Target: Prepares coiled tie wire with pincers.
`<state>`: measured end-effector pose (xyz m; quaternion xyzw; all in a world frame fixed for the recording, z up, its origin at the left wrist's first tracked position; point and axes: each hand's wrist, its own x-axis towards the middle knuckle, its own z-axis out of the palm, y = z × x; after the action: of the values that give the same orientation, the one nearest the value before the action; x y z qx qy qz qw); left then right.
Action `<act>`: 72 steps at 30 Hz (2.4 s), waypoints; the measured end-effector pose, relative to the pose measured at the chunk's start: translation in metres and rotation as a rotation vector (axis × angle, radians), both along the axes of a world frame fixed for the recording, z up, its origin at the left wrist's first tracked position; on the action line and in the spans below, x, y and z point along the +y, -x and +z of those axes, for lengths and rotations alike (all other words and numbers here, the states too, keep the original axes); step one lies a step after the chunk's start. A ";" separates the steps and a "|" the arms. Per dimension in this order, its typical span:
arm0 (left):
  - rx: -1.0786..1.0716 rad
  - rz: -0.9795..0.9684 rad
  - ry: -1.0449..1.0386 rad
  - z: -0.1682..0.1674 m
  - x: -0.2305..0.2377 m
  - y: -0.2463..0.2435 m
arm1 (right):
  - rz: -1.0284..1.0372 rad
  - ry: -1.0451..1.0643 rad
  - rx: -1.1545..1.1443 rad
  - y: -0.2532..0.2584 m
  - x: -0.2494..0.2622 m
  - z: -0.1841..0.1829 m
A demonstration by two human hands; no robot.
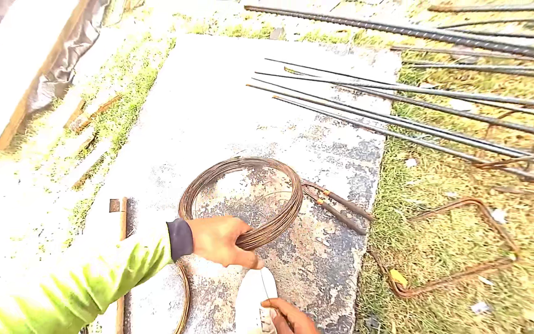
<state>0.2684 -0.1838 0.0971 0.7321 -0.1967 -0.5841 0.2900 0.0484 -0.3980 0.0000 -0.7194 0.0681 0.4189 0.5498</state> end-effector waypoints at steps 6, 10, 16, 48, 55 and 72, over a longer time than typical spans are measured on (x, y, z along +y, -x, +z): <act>-0.182 -0.216 -0.274 -0.003 -0.039 0.011 | -0.194 0.041 -0.182 -0.064 0.013 0.014; -0.082 -0.059 -0.253 -0.015 -0.037 0.022 | -0.264 0.003 -0.256 -0.072 0.014 0.003; 0.050 0.095 0.106 -0.031 -0.016 0.023 | -0.309 -0.048 -0.268 -0.066 0.007 0.007; -0.278 0.113 0.264 -0.051 -0.054 0.050 | -0.685 -0.074 0.077 -0.079 -0.029 0.040; 0.452 0.539 0.309 -0.056 -0.043 0.018 | -0.444 0.059 -0.319 -0.076 -0.035 0.034; 0.123 0.387 0.296 -0.075 -0.075 0.037 | -0.563 0.476 -0.405 -0.064 -0.032 0.037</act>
<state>0.2314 -0.2592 0.0226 0.6688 -0.1180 -0.5260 0.5119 0.1124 -0.4300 0.0371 -0.8474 0.2474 0.0751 0.4637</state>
